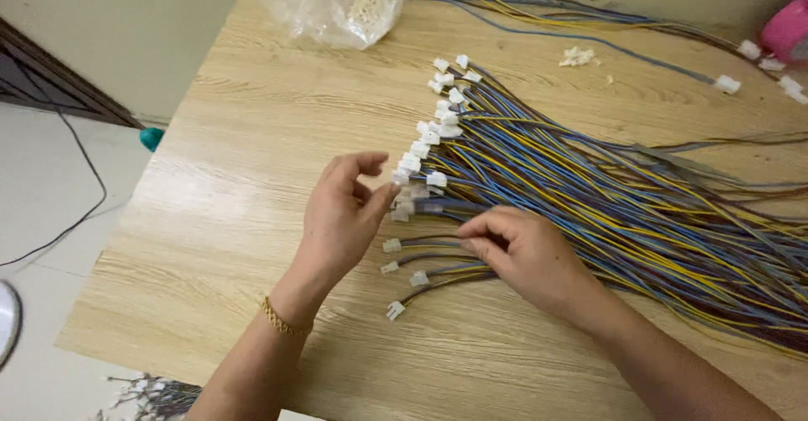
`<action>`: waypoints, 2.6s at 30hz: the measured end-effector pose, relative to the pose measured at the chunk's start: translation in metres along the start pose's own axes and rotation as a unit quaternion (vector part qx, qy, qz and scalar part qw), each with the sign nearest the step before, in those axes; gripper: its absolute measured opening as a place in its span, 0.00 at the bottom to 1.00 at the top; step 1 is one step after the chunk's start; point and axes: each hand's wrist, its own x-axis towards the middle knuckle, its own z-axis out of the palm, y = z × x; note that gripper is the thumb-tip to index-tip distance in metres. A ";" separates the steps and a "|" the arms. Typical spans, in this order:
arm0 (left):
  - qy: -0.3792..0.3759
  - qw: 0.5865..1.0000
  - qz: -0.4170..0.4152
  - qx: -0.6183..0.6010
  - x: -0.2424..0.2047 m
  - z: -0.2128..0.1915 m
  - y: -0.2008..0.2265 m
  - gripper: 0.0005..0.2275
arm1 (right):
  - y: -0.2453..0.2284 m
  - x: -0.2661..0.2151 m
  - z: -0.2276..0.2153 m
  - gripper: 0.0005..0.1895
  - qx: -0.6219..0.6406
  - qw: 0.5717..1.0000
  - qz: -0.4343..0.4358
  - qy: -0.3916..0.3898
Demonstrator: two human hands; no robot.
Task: Assembling plastic connectors onto multi-colored wire harness bundles.
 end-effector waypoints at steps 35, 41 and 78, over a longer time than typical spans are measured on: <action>-0.103 0.925 -0.185 -0.316 -0.005 0.044 -0.080 0.12 | 0.201 0.165 -0.157 0.11 -0.245 0.900 0.159 0.324; -0.115 0.916 -0.177 -0.340 -0.005 0.040 -0.064 0.10 | 0.166 0.144 -0.153 0.09 0.272 0.927 0.136 0.217; -0.115 0.812 -0.171 -0.546 -0.005 0.051 -0.018 0.10 | 0.017 0.016 0.002 0.09 0.472 0.880 0.043 -0.018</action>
